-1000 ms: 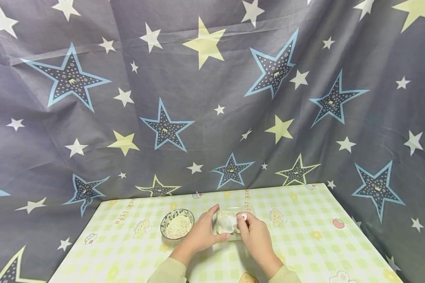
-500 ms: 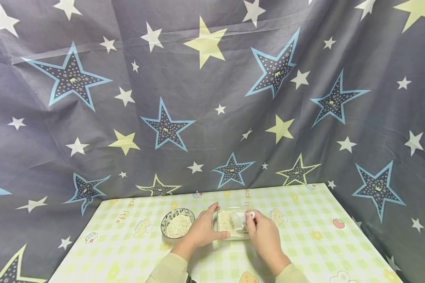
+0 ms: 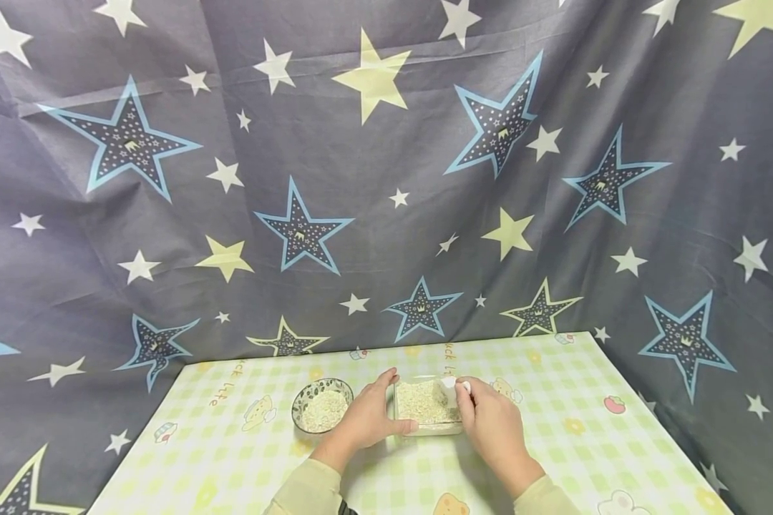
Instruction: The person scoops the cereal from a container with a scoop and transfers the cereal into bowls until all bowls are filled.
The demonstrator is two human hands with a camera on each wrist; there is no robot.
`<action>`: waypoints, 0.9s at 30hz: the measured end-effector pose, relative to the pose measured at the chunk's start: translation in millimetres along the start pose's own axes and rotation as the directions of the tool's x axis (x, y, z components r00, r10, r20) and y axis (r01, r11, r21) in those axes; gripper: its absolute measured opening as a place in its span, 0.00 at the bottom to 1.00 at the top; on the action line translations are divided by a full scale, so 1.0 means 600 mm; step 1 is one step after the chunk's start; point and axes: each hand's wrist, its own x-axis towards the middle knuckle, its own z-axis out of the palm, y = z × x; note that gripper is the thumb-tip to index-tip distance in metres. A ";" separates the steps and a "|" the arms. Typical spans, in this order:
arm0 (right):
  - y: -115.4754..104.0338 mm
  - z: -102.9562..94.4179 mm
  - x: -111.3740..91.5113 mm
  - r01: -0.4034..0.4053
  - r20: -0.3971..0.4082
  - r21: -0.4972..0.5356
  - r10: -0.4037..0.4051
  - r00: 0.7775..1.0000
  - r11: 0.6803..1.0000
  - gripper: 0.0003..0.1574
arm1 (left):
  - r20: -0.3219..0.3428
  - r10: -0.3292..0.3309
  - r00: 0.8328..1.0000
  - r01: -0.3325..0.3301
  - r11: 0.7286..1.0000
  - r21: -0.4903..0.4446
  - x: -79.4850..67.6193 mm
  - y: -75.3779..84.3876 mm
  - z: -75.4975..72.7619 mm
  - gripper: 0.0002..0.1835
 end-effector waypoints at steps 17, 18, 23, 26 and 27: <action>0.013 0.013 0.005 -0.797 0.537 0.352 0.592 0.602 0.491 0.23 | 0.003 -0.001 1.000 0.000 0.999 0.033 0.003 -0.004 0.004 0.64; 0.010 0.016 0.003 -0.813 0.548 0.367 0.601 0.582 0.452 0.22 | 0.002 -0.001 1.000 0.001 0.999 0.034 0.003 -0.004 0.004 0.64; -0.003 0.029 -0.005 -0.838 0.574 0.405 0.611 0.545 0.366 0.22 | -0.003 0.003 1.000 -0.002 0.999 0.033 0.003 -0.004 0.004 0.64; -0.008 0.034 -0.009 -0.845 0.586 0.415 0.612 0.532 0.337 0.23 | -0.004 0.003 1.000 -0.003 0.999 0.040 0.003 -0.004 0.005 0.63; -0.008 0.034 -0.010 -0.847 0.587 0.418 0.613 0.529 0.330 0.23 | -0.005 0.003 1.000 -0.003 0.999 0.044 0.003 -0.003 0.005 0.63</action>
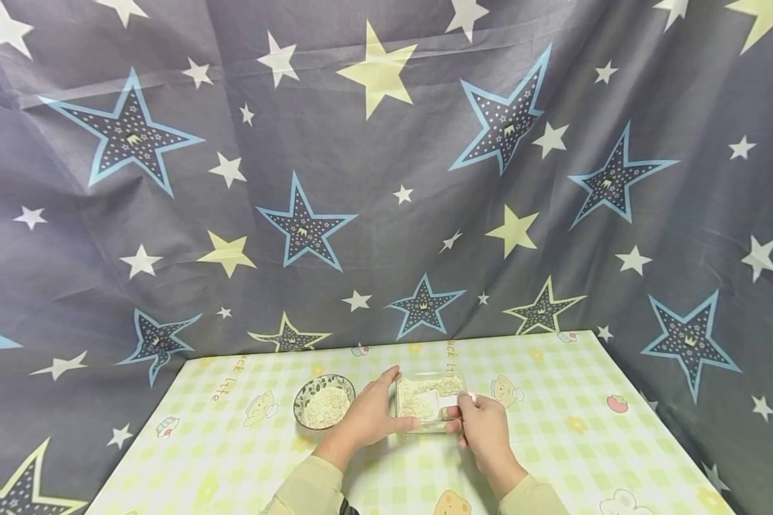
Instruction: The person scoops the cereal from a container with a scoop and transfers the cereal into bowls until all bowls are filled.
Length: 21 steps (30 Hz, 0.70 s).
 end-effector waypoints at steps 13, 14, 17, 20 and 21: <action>0.000 -0.030 -0.001 -0.058 0.010 0.178 0.057 0.998 0.982 0.24 | 0.010 -0.013 1.000 0.013 1.000 0.003 -0.002 0.006 -0.002 0.63; 0.000 -0.035 0.000 -0.068 0.010 0.191 0.067 0.998 0.979 0.24 | 0.011 -0.015 1.000 0.015 1.000 0.003 -0.002 0.006 -0.003 0.63; 0.002 -0.046 0.004 -0.099 0.008 0.233 0.100 0.995 0.967 0.24 | 0.011 -0.015 1.000 0.015 1.000 0.003 -0.002 0.006 -0.004 0.63; 0.006 -0.053 0.009 -0.117 0.020 0.273 0.116 0.993 0.955 0.24 | 0.011 -0.007 1.000 0.007 1.000 -0.002 -0.001 0.006 -0.004 0.63; 0.007 -0.055 0.010 -0.125 0.022 0.290 0.123 0.992 0.949 0.23 | 0.012 -0.006 1.000 0.006 1.000 -0.003 -0.001 0.006 -0.004 0.63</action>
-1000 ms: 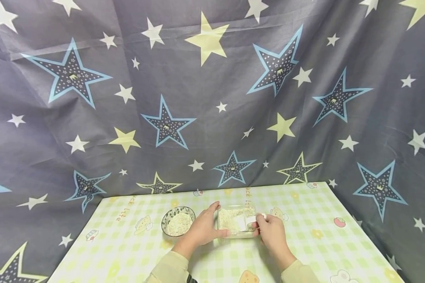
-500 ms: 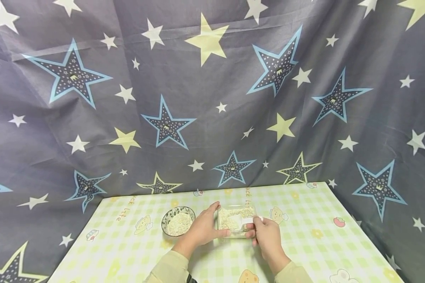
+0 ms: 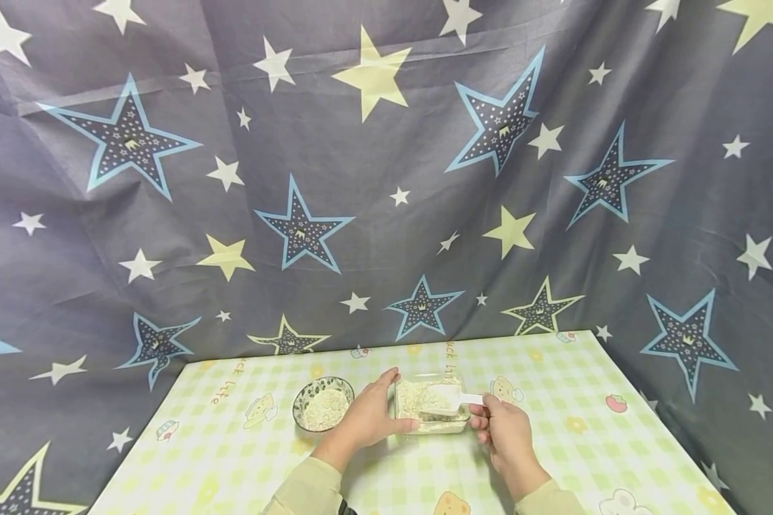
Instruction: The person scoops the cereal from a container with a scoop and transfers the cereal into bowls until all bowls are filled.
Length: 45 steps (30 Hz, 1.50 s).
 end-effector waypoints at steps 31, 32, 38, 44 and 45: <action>0.018 -0.024 0.021 -0.114 0.060 0.203 0.103 0.993 0.973 0.16 | 0.012 -0.001 1.000 0.001 1.000 -0.026 -0.003 -0.003 0.000 0.62; 0.018 -0.024 0.021 -0.113 0.062 0.205 0.102 0.993 0.972 0.15 | 0.012 -0.003 1.000 0.003 1.000 -0.029 -0.003 -0.002 -0.001 0.62; 0.017 -0.024 0.021 -0.109 0.082 0.246 0.091 0.992 0.963 0.13 | 0.022 -0.021 1.000 0.022 0.999 -0.048 -0.006 -0.004 0.001 0.61; 0.015 -0.023 0.019 -0.101 0.106 0.302 0.072 0.992 0.948 0.10 | -0.021 0.000 1.000 -0.001 0.998 -0.059 -0.015 -0.008 0.004 0.60; 0.014 -0.023 0.019 -0.102 0.108 0.308 0.071 0.992 0.946 0.10 | -0.035 0.008 0.999 -0.010 0.998 -0.058 -0.018 -0.009 0.002 0.60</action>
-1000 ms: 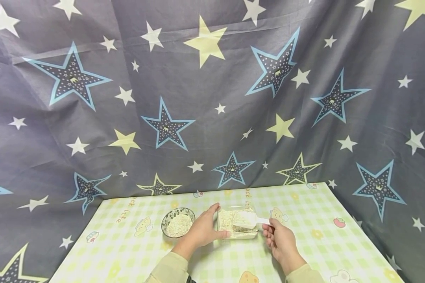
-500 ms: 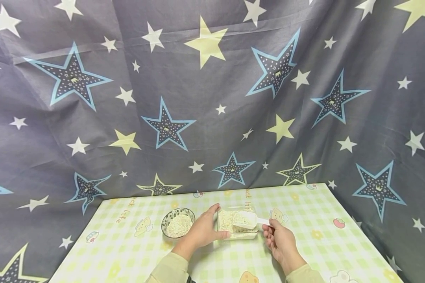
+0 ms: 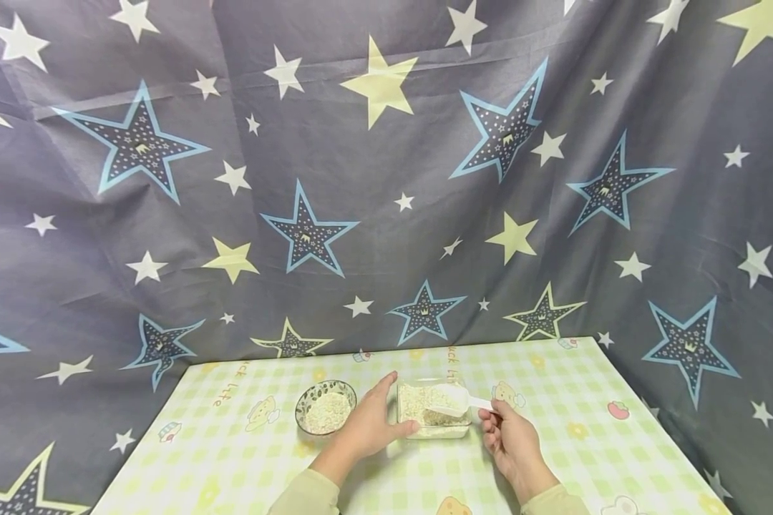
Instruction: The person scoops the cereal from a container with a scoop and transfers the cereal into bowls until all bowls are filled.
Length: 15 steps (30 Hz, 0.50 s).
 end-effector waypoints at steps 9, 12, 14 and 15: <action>-0.011 0.009 -0.003 0.004 0.010 0.013 -0.005 1.000 1.000 0.15 | -0.092 0.119 0.989 -0.117 0.993 0.027 -0.050 -0.007 -0.049 0.52; -0.019 0.013 -0.004 0.020 0.028 -0.007 -0.019 0.999 1.000 0.09 | -0.130 0.137 0.982 -0.134 0.991 0.027 -0.073 -0.020 -0.071 0.50; -0.025 0.016 -0.006 0.027 0.038 -0.022 -0.026 0.999 0.999 0.06 | -0.158 0.136 0.978 -0.131 0.991 0.039 -0.087 -0.031 -0.086 0.49; -0.028 0.017 -0.006 0.029 0.043 -0.027 -0.028 0.999 0.999 0.06 | -0.169 0.132 0.977 -0.126 0.991 0.042 -0.093 -0.037 -0.094 0.48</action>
